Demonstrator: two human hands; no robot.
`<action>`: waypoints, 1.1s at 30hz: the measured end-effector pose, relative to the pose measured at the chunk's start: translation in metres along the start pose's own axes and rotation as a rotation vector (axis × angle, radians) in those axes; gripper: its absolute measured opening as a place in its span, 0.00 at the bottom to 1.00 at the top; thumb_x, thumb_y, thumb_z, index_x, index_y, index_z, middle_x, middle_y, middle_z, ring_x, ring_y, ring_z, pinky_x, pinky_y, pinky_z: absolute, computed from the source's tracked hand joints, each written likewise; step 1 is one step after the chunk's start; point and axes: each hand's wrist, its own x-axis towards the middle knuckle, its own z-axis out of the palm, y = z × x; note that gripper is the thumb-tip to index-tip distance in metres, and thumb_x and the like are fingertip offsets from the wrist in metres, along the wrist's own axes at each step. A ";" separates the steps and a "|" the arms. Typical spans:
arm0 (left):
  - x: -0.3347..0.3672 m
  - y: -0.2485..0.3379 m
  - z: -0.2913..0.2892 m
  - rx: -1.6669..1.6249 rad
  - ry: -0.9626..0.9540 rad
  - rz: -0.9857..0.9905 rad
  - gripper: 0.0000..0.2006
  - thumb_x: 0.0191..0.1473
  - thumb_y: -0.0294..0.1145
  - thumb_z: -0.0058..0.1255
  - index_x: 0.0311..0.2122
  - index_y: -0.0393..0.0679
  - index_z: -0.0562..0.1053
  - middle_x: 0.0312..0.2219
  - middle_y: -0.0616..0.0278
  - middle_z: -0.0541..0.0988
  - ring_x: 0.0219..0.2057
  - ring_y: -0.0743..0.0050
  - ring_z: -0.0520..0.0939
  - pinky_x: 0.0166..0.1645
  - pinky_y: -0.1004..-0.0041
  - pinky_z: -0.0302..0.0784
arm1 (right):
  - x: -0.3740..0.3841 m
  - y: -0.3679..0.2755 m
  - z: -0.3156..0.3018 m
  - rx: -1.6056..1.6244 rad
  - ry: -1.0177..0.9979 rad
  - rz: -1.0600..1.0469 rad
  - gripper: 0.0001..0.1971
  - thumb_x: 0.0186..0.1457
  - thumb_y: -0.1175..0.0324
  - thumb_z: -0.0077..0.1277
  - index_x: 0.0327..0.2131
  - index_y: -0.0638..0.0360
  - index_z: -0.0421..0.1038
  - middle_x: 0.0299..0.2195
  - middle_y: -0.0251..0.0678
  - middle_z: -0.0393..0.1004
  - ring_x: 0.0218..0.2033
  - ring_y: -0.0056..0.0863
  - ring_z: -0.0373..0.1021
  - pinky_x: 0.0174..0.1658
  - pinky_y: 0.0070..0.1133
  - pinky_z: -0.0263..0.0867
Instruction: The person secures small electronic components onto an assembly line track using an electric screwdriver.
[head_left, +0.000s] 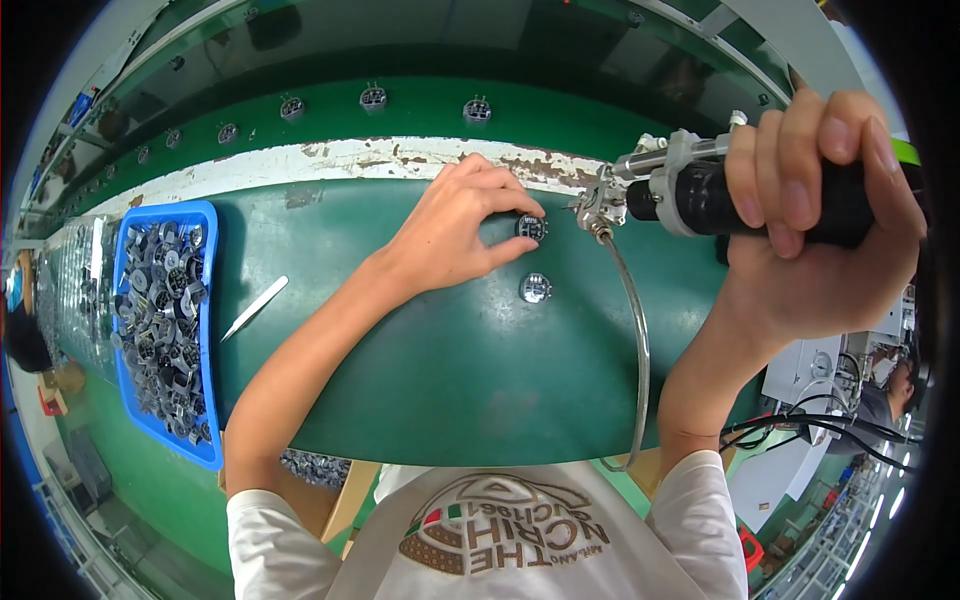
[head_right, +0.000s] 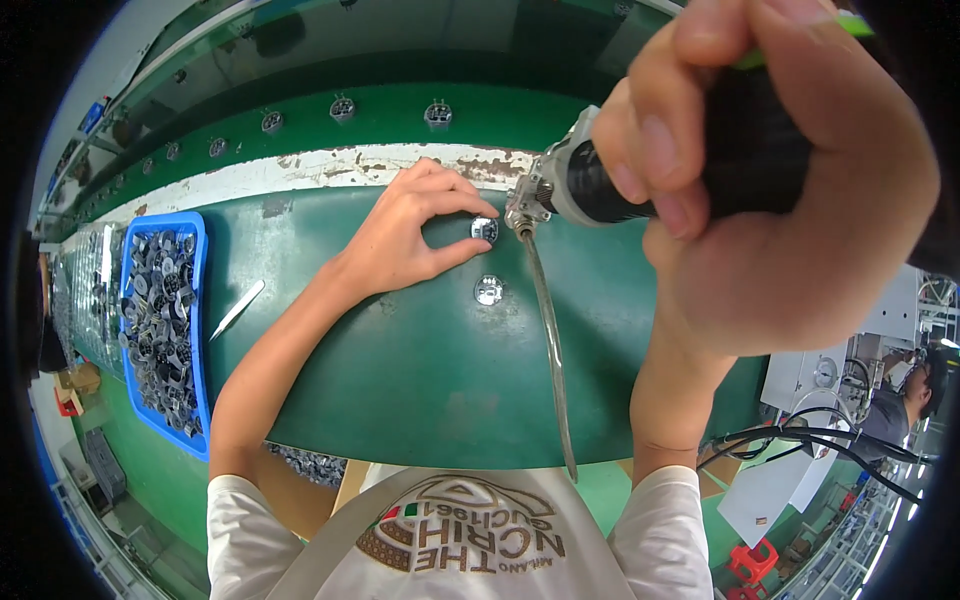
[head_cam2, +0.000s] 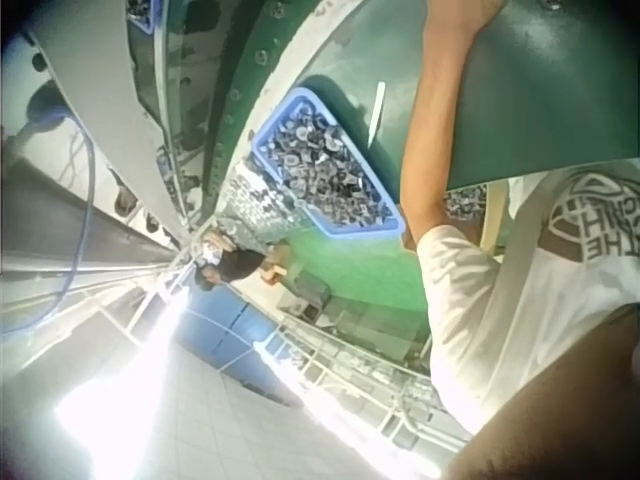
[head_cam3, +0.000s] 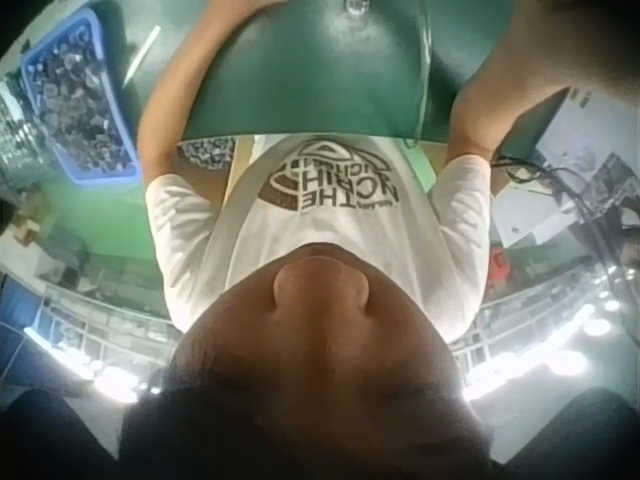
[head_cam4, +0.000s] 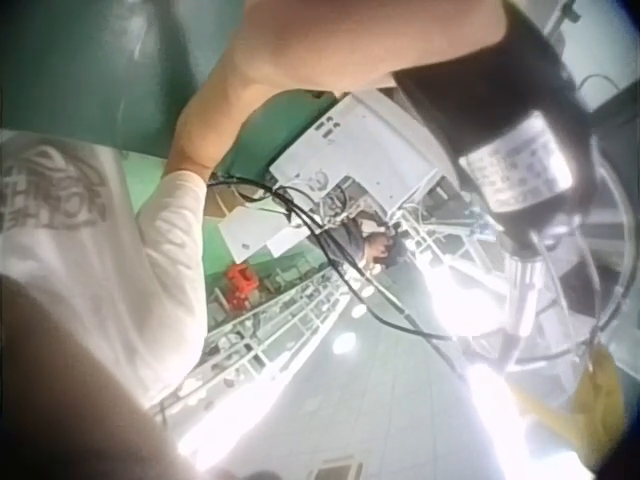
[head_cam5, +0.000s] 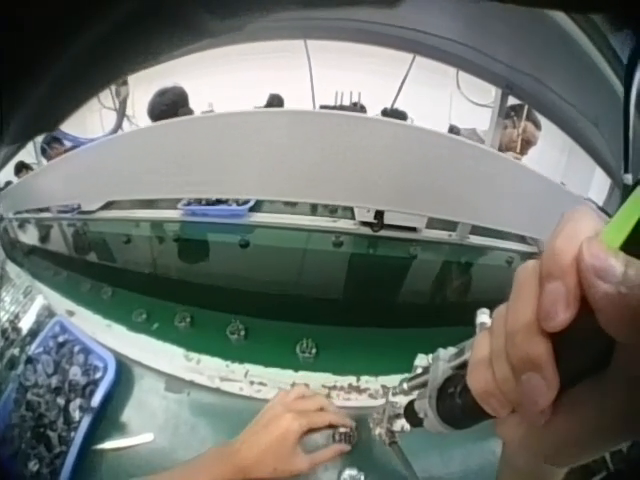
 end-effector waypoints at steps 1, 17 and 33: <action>-0.002 0.002 -0.002 0.020 -0.025 0.014 0.15 0.46 0.33 0.68 0.41 0.44 0.82 0.36 0.65 0.81 0.44 0.61 0.74 0.54 0.64 0.71 | 0.000 0.004 0.003 0.022 -0.022 0.023 0.12 0.64 0.63 0.35 0.33 0.62 0.63 0.20 0.32 0.63 0.14 0.15 0.51 0.24 0.18 0.55; -0.003 -0.005 0.001 0.002 -0.073 -0.003 0.14 0.44 0.34 0.68 0.37 0.42 0.80 0.40 0.68 0.80 0.45 0.62 0.74 0.55 0.64 0.67 | -0.002 0.031 0.024 -0.033 -0.114 0.109 0.13 0.65 0.62 0.31 0.31 0.58 0.61 0.16 0.29 0.60 0.13 0.15 0.48 0.21 0.18 0.53; -0.007 -0.009 0.002 0.022 -0.043 0.005 0.17 0.43 0.34 0.67 0.38 0.38 0.79 0.40 0.65 0.80 0.46 0.60 0.74 0.55 0.63 0.68 | 0.003 0.067 0.026 0.086 -0.054 0.085 0.12 0.64 0.63 0.35 0.28 0.57 0.60 0.14 0.30 0.60 0.12 0.14 0.46 0.20 0.17 0.52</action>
